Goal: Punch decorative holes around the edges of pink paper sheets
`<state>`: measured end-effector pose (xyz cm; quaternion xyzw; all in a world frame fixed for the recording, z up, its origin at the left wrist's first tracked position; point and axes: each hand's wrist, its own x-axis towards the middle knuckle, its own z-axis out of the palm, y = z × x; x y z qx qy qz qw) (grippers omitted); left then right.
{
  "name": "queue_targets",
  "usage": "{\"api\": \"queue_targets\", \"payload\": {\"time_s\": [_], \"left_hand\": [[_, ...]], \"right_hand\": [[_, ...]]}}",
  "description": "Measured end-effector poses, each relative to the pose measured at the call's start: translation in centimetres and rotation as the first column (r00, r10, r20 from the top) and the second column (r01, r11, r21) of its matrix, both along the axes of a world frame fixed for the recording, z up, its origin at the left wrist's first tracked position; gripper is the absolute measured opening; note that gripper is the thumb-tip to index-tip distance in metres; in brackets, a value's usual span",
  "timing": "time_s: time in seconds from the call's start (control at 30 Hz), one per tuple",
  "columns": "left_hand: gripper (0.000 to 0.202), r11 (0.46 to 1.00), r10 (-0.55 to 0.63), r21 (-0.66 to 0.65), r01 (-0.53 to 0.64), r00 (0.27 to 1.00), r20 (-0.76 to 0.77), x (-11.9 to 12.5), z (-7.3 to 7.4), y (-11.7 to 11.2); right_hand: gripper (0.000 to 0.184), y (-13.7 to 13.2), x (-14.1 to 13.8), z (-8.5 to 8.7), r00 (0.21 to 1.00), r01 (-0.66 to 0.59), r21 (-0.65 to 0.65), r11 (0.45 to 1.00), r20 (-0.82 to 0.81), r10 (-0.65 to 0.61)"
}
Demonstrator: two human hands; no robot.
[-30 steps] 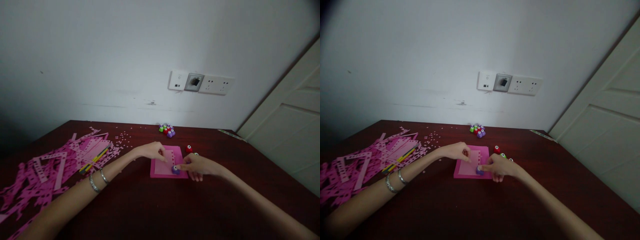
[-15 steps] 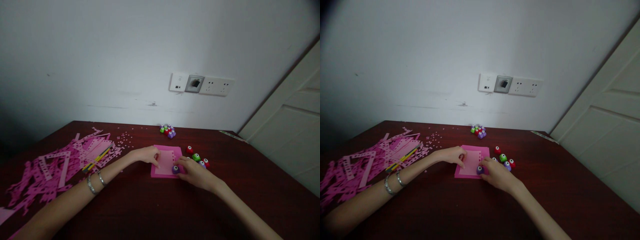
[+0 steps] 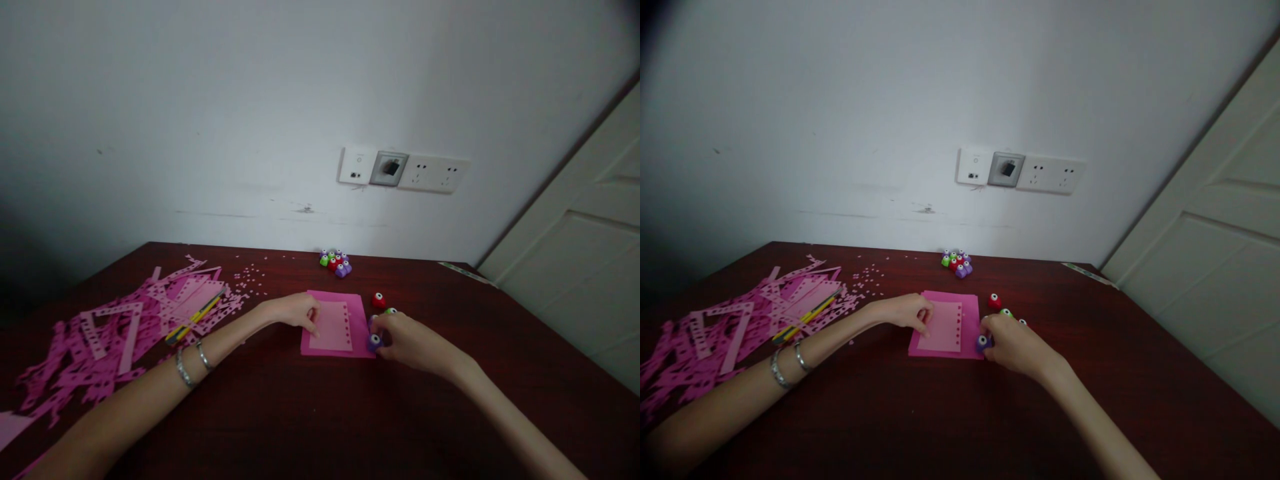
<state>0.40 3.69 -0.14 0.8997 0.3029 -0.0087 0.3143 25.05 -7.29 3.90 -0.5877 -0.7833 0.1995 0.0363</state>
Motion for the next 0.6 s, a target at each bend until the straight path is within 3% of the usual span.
{"api": "queue_targets", "payload": {"time_s": [0.3, 0.6], "left_hand": [[0.022, 1.0, 0.004, 0.001, -0.004, 1.0, -0.002, -0.1, 0.4, -0.3], [0.024, 1.0, 0.009, -0.002, -0.009, 1.0, -0.029, 0.0, 0.4, -0.2]], "right_hand": [[0.022, -0.3, 0.9, 0.6, 0.973, 0.081, 0.049, 0.995, 0.213, -0.09], [0.025, 0.0, 1.3, 0.1, 0.953, 0.082, 0.056, 0.995, 0.289, -0.095]]}}
